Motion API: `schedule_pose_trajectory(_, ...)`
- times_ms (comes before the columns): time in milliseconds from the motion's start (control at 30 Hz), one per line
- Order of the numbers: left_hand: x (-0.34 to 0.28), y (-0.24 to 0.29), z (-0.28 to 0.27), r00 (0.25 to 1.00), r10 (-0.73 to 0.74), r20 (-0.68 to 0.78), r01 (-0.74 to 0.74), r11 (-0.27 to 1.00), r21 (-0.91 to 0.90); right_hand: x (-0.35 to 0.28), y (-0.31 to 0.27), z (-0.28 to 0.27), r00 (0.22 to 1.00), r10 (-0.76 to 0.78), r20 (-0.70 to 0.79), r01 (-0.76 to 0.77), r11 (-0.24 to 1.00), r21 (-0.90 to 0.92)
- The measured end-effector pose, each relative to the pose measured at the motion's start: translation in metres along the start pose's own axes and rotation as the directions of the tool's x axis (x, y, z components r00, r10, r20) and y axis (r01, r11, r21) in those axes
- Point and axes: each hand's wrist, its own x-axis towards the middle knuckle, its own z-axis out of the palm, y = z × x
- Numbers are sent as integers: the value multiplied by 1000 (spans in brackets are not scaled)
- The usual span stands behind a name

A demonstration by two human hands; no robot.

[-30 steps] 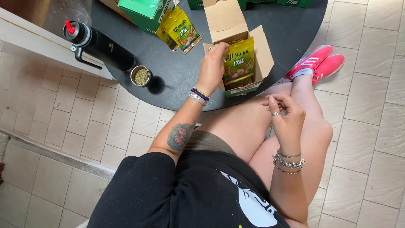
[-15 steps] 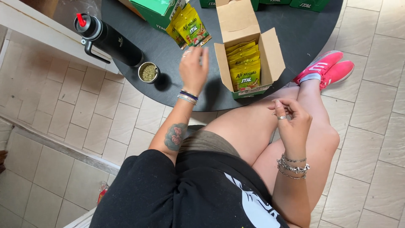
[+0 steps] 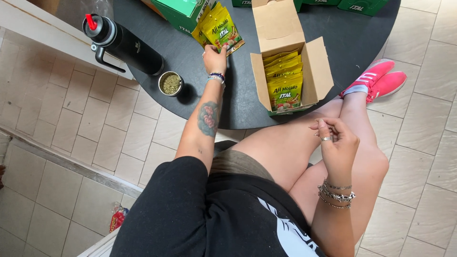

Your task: Packing individual spice packets into a small cardboard box and organizing larger product boxes on a table.

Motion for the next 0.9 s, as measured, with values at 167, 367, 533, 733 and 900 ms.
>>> schedule_pose_trajectory(167, -7, 14, 4, 992, -82, -96, 83, 997, -1, 8, 4, 3, 1000, 11, -1, -11, 1000, -8)
schedule_pose_trajectory(367, -7, -1, 14, 999, 1, -55, -7, 994, -105, 11, 4, 7, 1000, 5, 10, -5, 1000, -15)
schedule_pose_trajectory(533, -4, -18, 20, 993, 114, -5, -114, 988, -106, 7, 2, 10, 1000, 3, 22, -3, 1000, -4)
schedule_pose_trajectory(733, -42, -26, -17, 937, 346, -54, -350, 919, -182, 3, 4, 3, 999, -39, -2, 39, 990, 136)
schedule_pose_trajectory(900, -70, -6, -86, 898, 439, -37, -422, 831, -363, 1, 8, 0, 999, -39, -17, 41, 988, 146)
